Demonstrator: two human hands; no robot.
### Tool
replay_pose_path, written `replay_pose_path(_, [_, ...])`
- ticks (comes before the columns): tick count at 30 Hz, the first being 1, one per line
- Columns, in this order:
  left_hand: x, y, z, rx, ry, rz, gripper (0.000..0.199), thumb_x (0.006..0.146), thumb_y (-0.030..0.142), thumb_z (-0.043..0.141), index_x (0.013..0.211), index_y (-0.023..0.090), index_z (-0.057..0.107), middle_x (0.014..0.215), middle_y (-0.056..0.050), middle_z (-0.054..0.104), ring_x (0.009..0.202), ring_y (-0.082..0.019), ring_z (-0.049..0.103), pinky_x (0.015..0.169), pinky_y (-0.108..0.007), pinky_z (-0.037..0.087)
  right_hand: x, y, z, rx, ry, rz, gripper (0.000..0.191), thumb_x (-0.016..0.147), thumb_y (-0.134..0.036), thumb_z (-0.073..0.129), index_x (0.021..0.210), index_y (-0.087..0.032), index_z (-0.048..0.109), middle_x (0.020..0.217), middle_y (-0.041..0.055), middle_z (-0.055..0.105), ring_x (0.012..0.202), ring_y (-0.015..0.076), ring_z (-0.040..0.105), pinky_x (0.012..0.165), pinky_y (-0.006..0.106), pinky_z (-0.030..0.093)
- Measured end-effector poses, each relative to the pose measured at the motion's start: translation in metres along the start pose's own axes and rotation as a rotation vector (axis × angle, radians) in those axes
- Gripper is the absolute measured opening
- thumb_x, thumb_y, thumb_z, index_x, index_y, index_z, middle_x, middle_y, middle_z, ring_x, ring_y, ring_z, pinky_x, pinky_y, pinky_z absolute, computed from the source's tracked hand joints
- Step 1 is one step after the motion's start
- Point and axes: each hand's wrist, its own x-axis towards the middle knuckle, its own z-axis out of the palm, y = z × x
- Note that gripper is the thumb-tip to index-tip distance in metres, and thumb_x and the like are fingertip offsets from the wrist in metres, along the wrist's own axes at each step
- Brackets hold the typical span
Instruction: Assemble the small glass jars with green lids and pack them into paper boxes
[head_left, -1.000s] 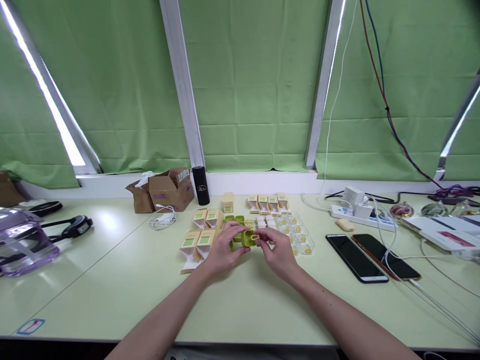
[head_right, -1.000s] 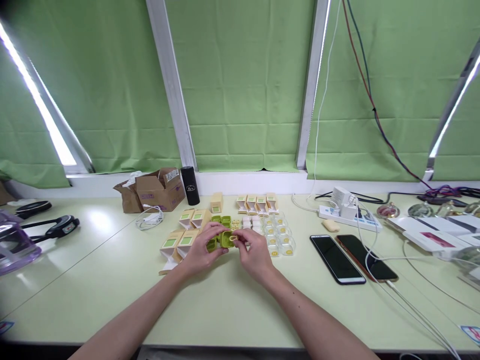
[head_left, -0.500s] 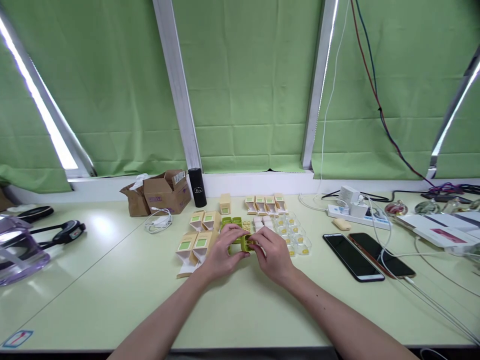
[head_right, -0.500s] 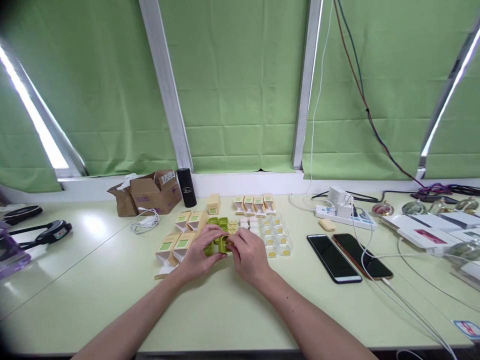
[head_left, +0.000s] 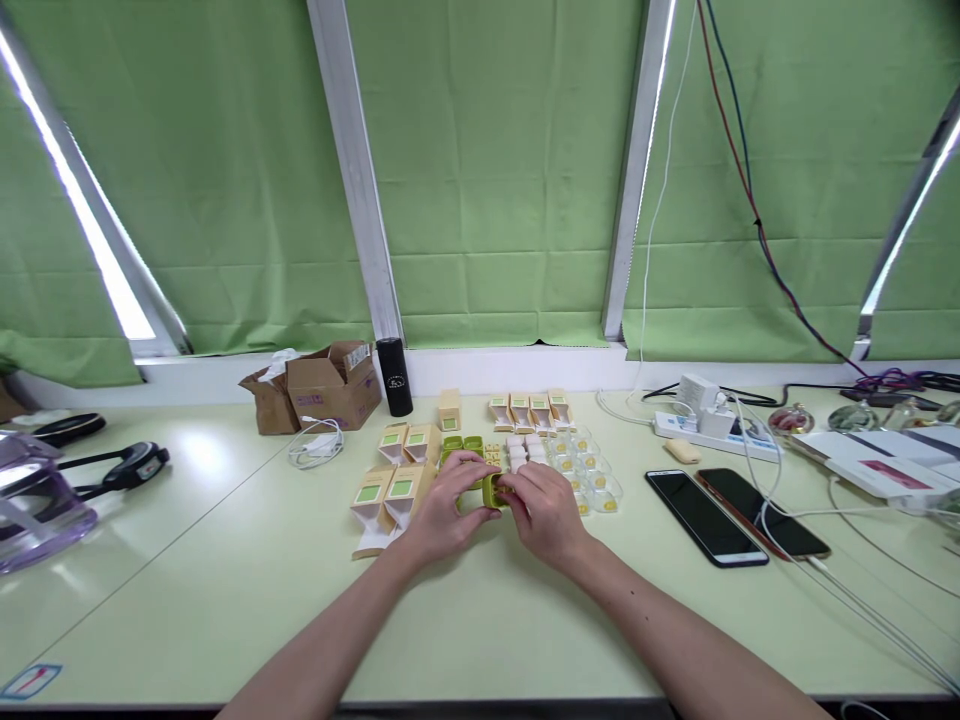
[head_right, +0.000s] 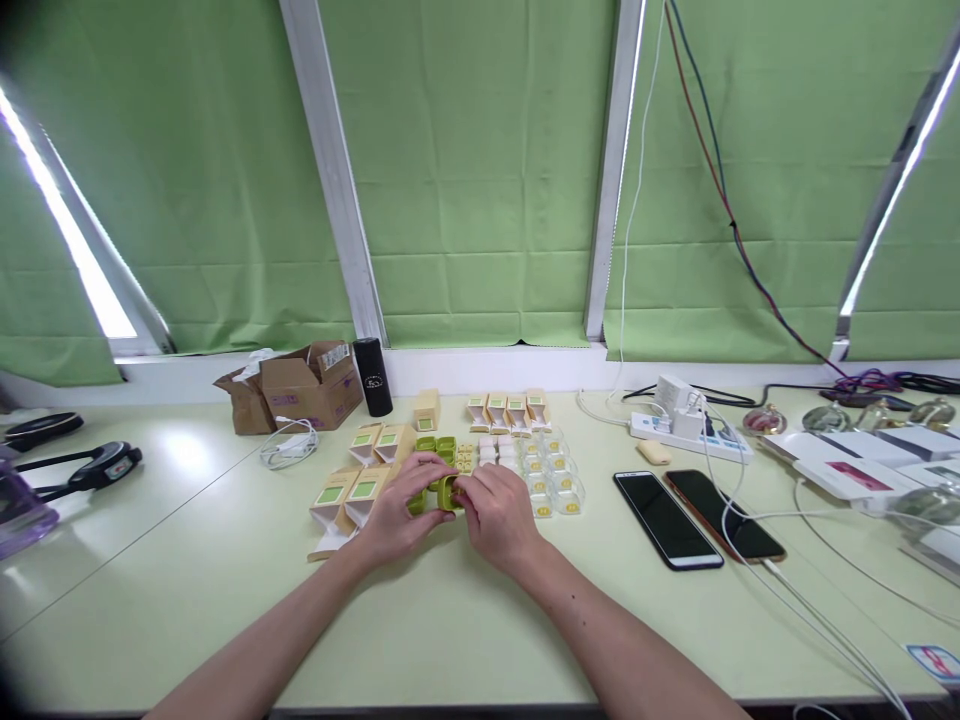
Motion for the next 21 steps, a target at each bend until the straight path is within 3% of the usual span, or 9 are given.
replay_pose_path(14, [0.002,0.002,-0.002,0.001,-0.042,0.012,0.051,0.087,0.020,0.086,0.136,0.026,0.073,0.112,-0.011,0.079,0.120,-0.033,0.061,0.101,-0.053,0.058,-0.003,0.005,0.004,0.041,-0.008,-0.041,0.020,0.102,-0.011,0.057,0.087,-0.021,0.066,0.071,0.0014,0.063,0.065,0.0177,0.052,0.062,0.031,0.035])
replay_pose_path(21, [0.003,0.005,-0.003,0.015,-0.049,-0.013,0.047,0.087,0.019,0.082,0.133,0.023,0.074,0.116,-0.013,0.076,0.122,-0.033,0.061,0.101,-0.055,0.059,0.002,0.003,-0.006,0.097,-0.073,-0.041,0.015,0.100,-0.012,0.056,0.099,-0.022,0.067,0.074,0.0022,0.065,0.067,0.0193,0.055,0.062,0.032,0.038])
